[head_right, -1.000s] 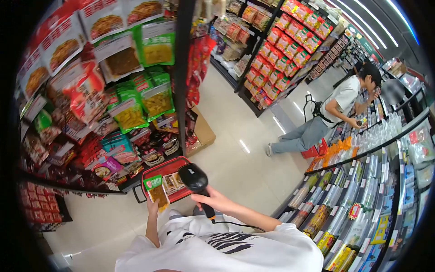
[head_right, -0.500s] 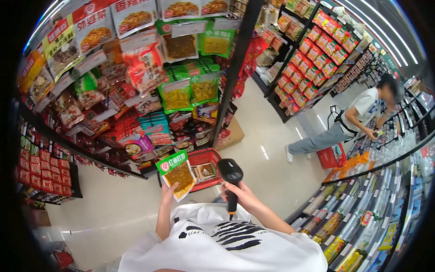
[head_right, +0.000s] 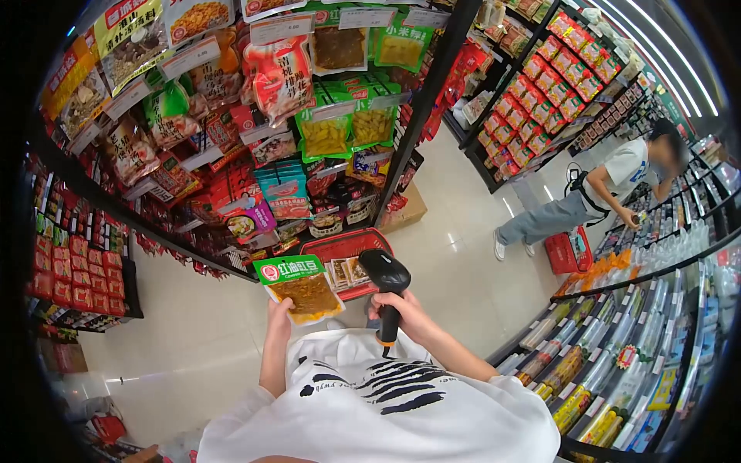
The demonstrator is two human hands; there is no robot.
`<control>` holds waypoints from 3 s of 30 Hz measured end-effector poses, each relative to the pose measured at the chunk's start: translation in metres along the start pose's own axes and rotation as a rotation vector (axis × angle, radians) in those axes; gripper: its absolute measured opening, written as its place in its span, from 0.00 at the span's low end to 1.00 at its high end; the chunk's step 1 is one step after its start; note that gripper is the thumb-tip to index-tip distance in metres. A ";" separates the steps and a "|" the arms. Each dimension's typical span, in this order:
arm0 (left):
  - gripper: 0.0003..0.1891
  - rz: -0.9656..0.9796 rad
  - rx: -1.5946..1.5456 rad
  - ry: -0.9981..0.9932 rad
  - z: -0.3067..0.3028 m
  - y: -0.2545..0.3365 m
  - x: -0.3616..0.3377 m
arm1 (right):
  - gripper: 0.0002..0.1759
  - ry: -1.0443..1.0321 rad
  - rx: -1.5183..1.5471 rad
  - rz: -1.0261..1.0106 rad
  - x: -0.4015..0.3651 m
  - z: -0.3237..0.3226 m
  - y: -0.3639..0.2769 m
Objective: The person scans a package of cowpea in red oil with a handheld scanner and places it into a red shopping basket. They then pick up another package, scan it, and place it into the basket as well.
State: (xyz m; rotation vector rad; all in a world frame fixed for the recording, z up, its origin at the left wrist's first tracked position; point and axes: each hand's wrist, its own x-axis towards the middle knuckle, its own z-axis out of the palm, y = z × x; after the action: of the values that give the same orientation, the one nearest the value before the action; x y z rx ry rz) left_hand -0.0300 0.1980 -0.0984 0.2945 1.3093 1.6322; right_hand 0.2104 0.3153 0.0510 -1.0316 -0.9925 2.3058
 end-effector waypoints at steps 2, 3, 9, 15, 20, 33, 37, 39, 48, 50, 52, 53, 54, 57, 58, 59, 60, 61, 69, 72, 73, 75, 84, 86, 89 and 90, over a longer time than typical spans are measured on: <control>0.21 0.026 -0.100 -0.020 0.001 0.003 -0.004 | 0.14 -0.030 -0.012 -0.043 0.002 0.000 0.001; 0.21 0.024 -0.098 -0.014 0.001 0.000 -0.004 | 0.13 -0.059 -0.020 -0.087 0.003 0.001 0.000; 0.19 -0.092 -0.426 -0.016 0.015 -0.016 -0.001 | 0.15 0.029 -0.211 -0.239 0.025 0.007 0.012; 0.21 -0.145 -0.457 -0.045 0.058 0.017 -0.010 | 0.24 0.165 -0.412 -0.357 0.058 0.001 0.027; 0.23 -0.080 -0.356 0.017 0.057 0.019 -0.011 | 0.22 0.106 -0.400 -0.401 0.066 0.001 0.020; 0.17 -0.171 -0.675 -0.163 0.087 0.040 0.002 | 0.25 -0.173 -0.303 -0.264 0.062 0.014 -0.005; 0.22 -0.039 -0.671 -0.707 0.106 0.033 0.011 | 0.24 -0.112 -0.437 -0.299 0.080 -0.003 -0.002; 0.23 -0.007 -0.736 -0.832 0.111 0.029 0.018 | 0.24 -0.097 -0.384 -0.303 0.081 -0.004 -0.008; 0.25 -0.095 -0.670 -0.706 0.151 0.041 0.023 | 0.24 -0.164 -0.302 -0.148 0.091 -0.009 -0.036; 0.26 -0.109 -0.709 -0.826 0.147 0.039 0.030 | 0.24 -0.155 -0.207 -0.376 0.088 0.000 -0.047; 0.28 -0.121 -0.739 -0.943 0.138 0.028 0.041 | 0.28 -0.379 -0.127 -0.396 0.090 -0.014 -0.050; 0.27 -0.107 -0.768 -1.008 0.134 0.021 0.046 | 0.30 -0.464 -0.085 -0.460 0.083 -0.016 -0.054; 0.26 -0.094 -0.793 -1.077 0.132 0.022 0.049 | 0.33 -0.540 -0.109 -0.500 0.076 -0.022 -0.063; 0.25 -0.156 -0.808 -1.024 0.123 0.024 0.038 | 0.36 -0.805 -0.235 -0.993 0.050 -0.016 -0.102; 0.25 -0.142 -0.794 -1.011 0.122 0.026 0.032 | 0.35 -0.783 -0.213 -1.081 0.031 -0.004 -0.114; 0.25 -0.181 -0.823 -0.999 0.122 0.028 0.025 | 0.31 -0.865 -0.211 -1.152 0.024 -0.007 -0.128; 0.24 -0.221 -0.855 -0.984 0.121 0.028 0.020 | 0.27 -0.989 -0.201 -1.141 0.011 0.003 -0.148; 0.28 -0.250 -0.782 -0.958 0.116 0.024 0.021 | 0.24 -0.903 -0.217 -1.183 -0.011 0.006 -0.153; 0.31 -0.187 -0.829 -1.074 0.116 0.006 0.014 | 0.18 -1.462 -0.282 -1.644 -0.040 0.064 -0.216; 0.30 -0.178 -0.902 -1.010 0.117 0.008 0.004 | 0.19 -1.422 -0.198 -1.687 -0.041 0.066 -0.205; 0.26 -0.170 -0.940 -1.017 0.117 0.011 -0.001 | 0.20 -1.371 -0.078 -1.804 -0.038 0.078 -0.193; 0.26 -0.149 -0.943 -0.999 0.114 0.009 -0.008 | 0.21 -1.243 0.075 -1.852 -0.040 0.116 -0.171; 0.26 -0.080 -0.930 -0.923 0.113 0.014 -0.004 | 0.19 -0.959 0.025 -1.898 -0.041 0.124 -0.180; 0.26 -0.085 -0.950 -0.924 0.115 0.012 0.000 | 0.19 -0.982 0.037 -1.904 -0.041 0.124 -0.180; 0.25 -0.117 -0.999 -0.924 0.115 0.007 0.006 | 0.18 -0.995 0.033 -1.900 -0.039 0.125 -0.180; 0.25 -0.134 -1.015 -0.921 0.116 0.003 0.006 | 0.18 -0.992 0.032 -1.897 -0.039 0.125 -0.180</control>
State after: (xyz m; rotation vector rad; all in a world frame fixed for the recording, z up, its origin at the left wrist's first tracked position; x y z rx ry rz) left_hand 0.0465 0.2733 -0.0530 0.2567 -0.2221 1.5326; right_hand 0.1548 0.3548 0.2629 1.0169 -1.2381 0.8997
